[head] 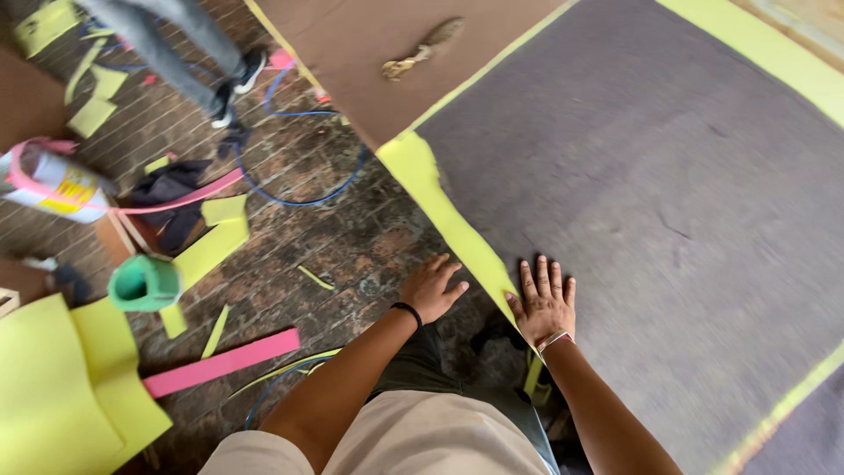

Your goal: The person sprays adhesive onto a yellow foam sheet, lays a brown fabric layer over it, and presses the fabric flat with both hands. They trim excess fabric from the edges using shears, tear off small foam scraps, peel the covered foam panel free, and carry the covered foam pieces across the workshop.

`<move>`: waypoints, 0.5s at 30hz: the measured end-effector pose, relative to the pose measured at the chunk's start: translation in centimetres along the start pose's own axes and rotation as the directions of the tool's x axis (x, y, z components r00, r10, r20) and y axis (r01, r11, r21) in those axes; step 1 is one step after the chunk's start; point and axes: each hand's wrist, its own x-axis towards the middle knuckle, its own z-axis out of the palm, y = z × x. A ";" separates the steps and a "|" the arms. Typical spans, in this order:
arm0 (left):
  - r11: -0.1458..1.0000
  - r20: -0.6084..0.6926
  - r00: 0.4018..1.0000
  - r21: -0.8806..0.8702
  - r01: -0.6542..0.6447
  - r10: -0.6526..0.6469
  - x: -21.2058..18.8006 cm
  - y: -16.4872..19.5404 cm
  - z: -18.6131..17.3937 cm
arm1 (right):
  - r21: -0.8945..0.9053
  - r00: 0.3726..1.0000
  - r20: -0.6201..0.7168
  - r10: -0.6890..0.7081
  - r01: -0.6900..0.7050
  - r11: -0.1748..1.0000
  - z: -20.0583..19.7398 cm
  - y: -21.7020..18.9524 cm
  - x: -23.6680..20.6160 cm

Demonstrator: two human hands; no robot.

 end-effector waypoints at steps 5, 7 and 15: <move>0.992 -0.027 0.996 -0.101 0.077 -0.080 1.4 -4.3 -3.5 | -0.085 0.986 0.134 -0.099 0.111 0.990 -0.7 -4.7 6.9; 0.979 0.004 0.991 -0.155 0.131 -0.132 2.4 -6.3 -4.9 | -0.097 0.982 0.135 -0.132 0.146 0.985 -0.5 -6.2 9.4; 0.962 -0.149 0.982 -0.264 0.071 -0.113 10.0 -11.4 -11.0 | -0.150 0.968 0.167 -0.190 0.215 0.965 -0.4 -10.6 17.2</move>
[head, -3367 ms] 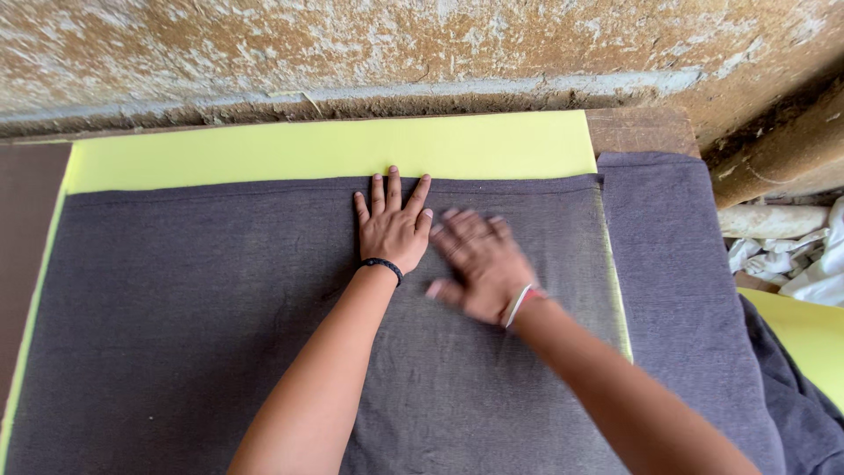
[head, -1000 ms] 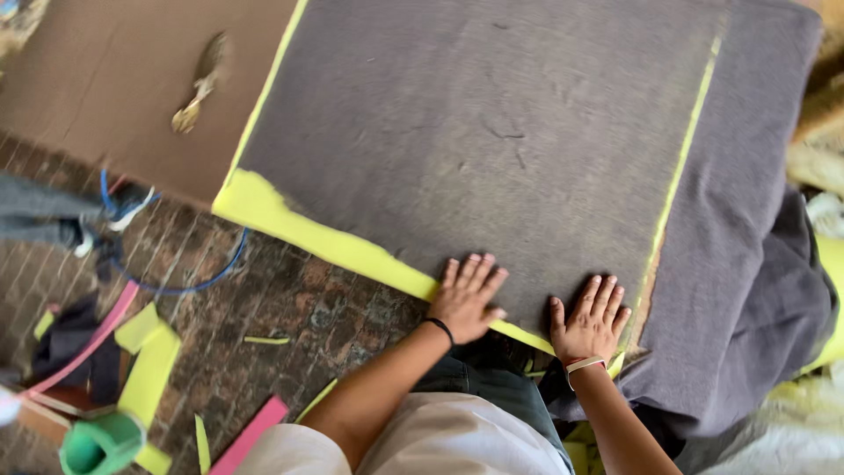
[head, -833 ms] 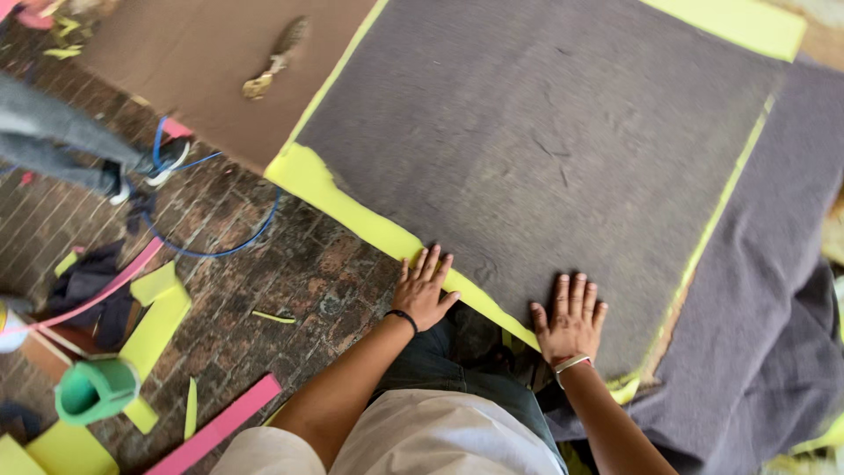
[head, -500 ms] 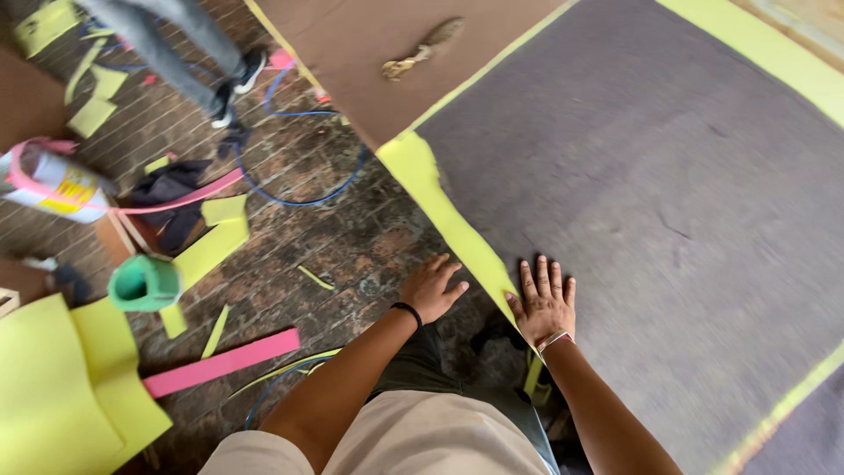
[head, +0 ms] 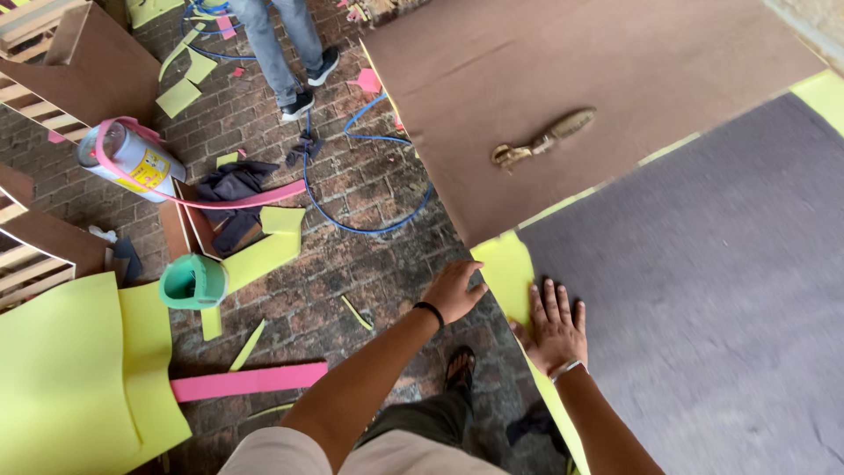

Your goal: The person sprays adhesive onto a yellow foam sheet, lays a brown fabric layer over it, and presses the fabric flat with both hands. They trim excess fabric from the edges using shears, tear off small foam scraps, peel the covered foam panel free, and carry the covered foam pieces across the workshop.

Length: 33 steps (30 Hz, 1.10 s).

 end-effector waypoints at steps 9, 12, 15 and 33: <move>0.949 -0.362 0.900 0.281 -0.144 0.244 13.5 3.2 -4.3 | -0.102 0.993 0.115 0.039 -0.027 0.994 0.3 -0.6 2.0; 0.962 -0.285 0.943 0.256 -0.097 0.171 17.2 5.5 -5.0 | -0.023 0.849 -0.509 -0.139 0.149 0.989 2.1 -0.1 1.5; 0.978 -0.145 0.989 0.210 -0.003 0.034 19.0 7.0 -4.9 | -0.018 0.843 -0.519 -0.142 0.155 0.988 3.5 0.3 1.3; 0.728 0.504 0.863 -0.599 0.334 0.018 9.7 5.3 0.7 | 0.124 0.974 0.213 0.084 -0.112 0.986 -0.4 -0.2 2.3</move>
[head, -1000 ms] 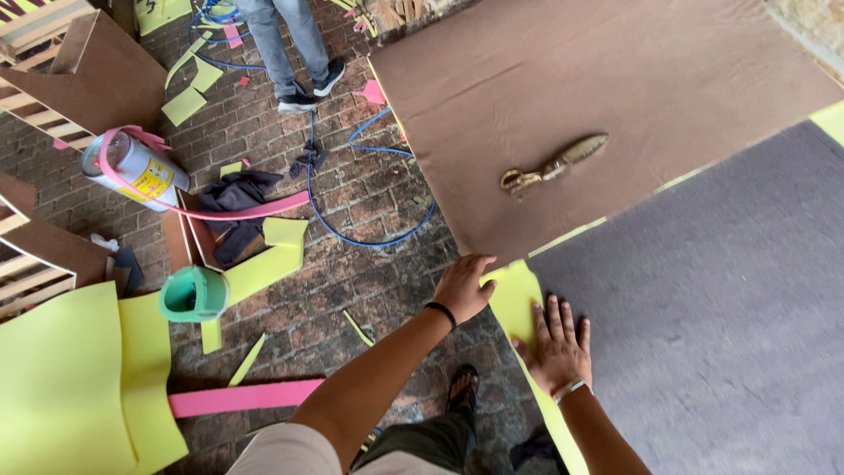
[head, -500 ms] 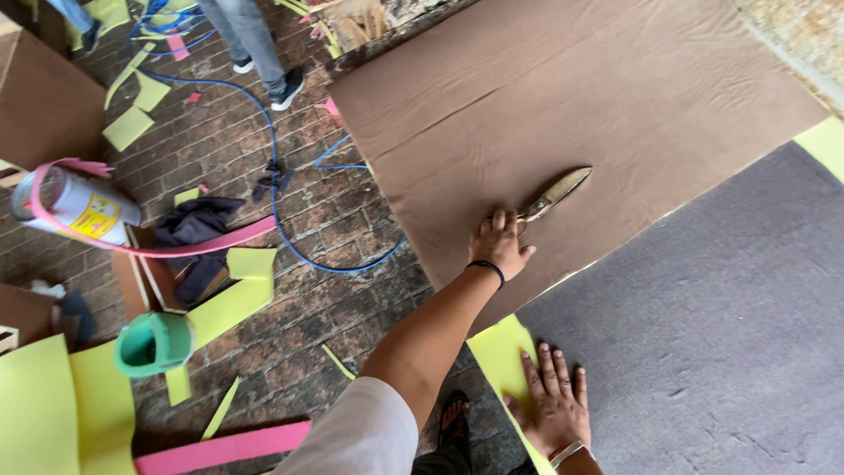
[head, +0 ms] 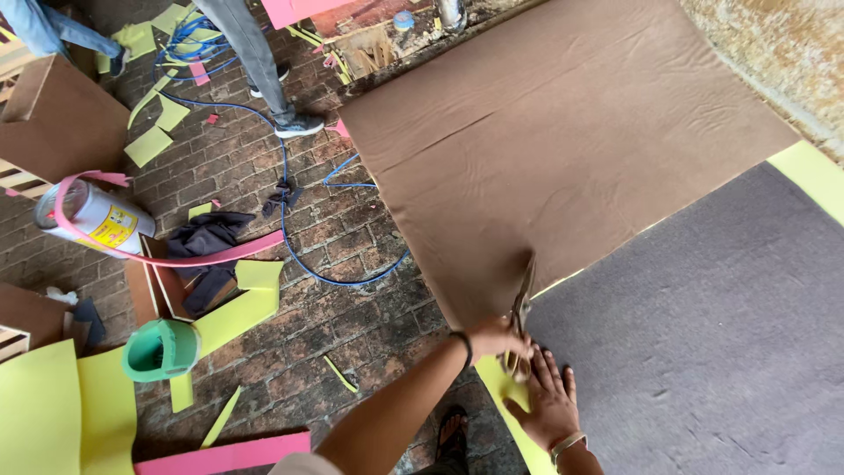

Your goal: The person sprays adhesive onto a yellow foam sheet, lays a brown fabric layer over it, and presses the fabric flat with both hands. They trim excess fabric from the edges using shears, tear off small foam scraps, peel the covered foam panel free, and carry the covered foam pieces across the workshop.

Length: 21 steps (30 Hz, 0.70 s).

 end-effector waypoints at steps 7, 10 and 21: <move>0.952 0.150 0.944 -0.138 -0.274 0.293 -9.0 -4.0 6.4 | 0.905 0.960 0.006 -0.279 -0.124 -0.407 4.5 5.1 -4.1; 0.951 0.217 0.931 -0.159 -0.264 0.295 -10.6 -4.4 10.3 | 0.669 0.874 -0.177 -0.452 -0.231 -0.707 6.1 7.5 -9.4; 0.964 0.471 0.842 -0.092 -0.249 0.262 -12.6 -6.6 26.6 | 0.712 0.952 -0.160 -0.261 -0.071 -0.698 11.4 14.5 -22.5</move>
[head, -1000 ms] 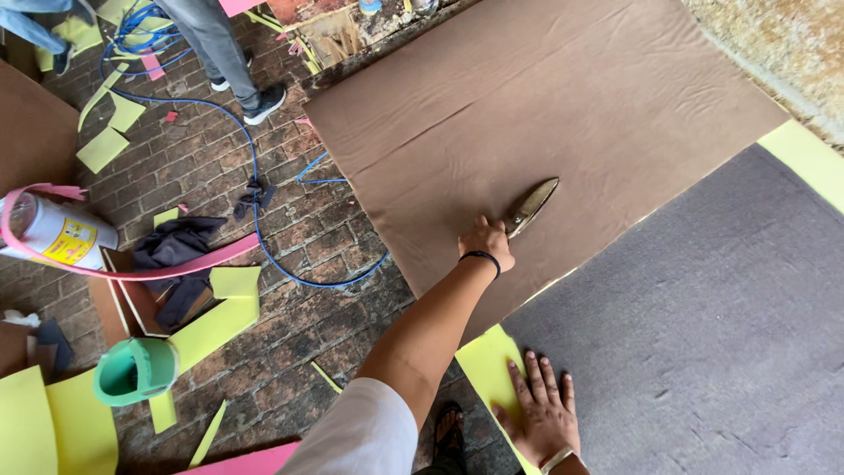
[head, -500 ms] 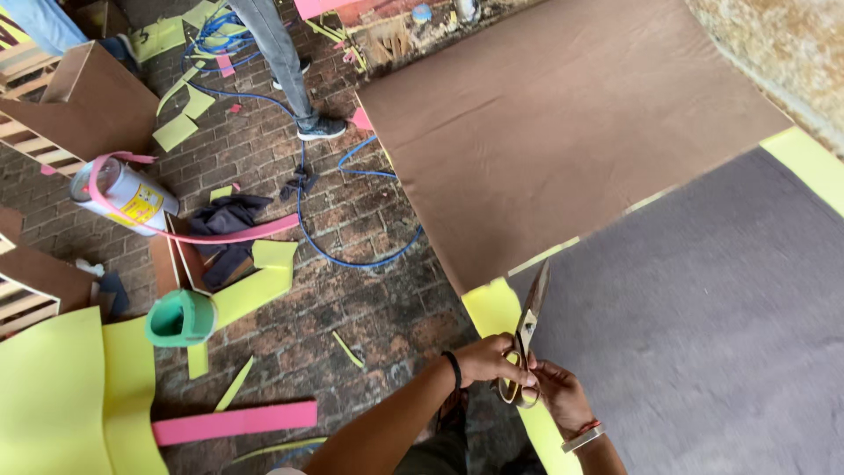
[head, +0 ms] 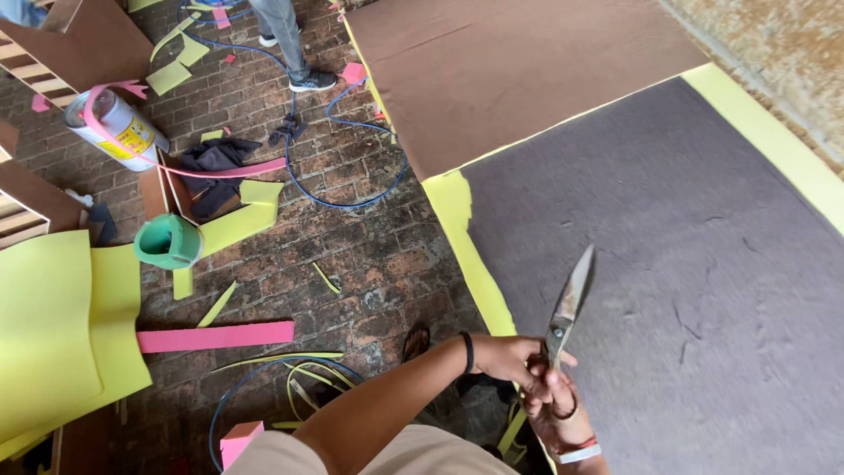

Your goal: The person sprays adhesive onto a yellow foam sheet, lays a brown fabric layer over it, and presses the fabric flat with both hands. They trim excess fabric from the edges using shears, tear off small foam scraps, peel the covered foam panel free, and carry the covered foam pieces across the workshop.

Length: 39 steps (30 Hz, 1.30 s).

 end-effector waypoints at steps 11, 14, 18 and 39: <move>0.779 -0.361 0.932 0.571 0.259 -0.046 -2.2 -6.5 -1.9 | -0.640 0.692 -0.644 -0.327 -0.252 0.726 -1.9 -0.9 -7.4; 0.813 -0.444 0.896 0.513 0.275 -0.023 -1.8 -8.1 -1.9 | -0.661 0.604 -0.709 -0.363 -0.391 0.641 -4.0 -1.1 -9.9; 0.804 -0.439 0.898 0.527 0.277 -0.022 -1.1 -8.7 -0.7 | -0.615 0.488 -0.769 -0.414 -0.386 0.688 -5.4 -0.6 -12.9; 0.134 0.289 0.957 0.949 -0.286 -0.004 5.6 -7.6 15.1 | -0.511 0.431 -0.531 -0.730 -0.850 -0.130 -3.0 5.0 -38.5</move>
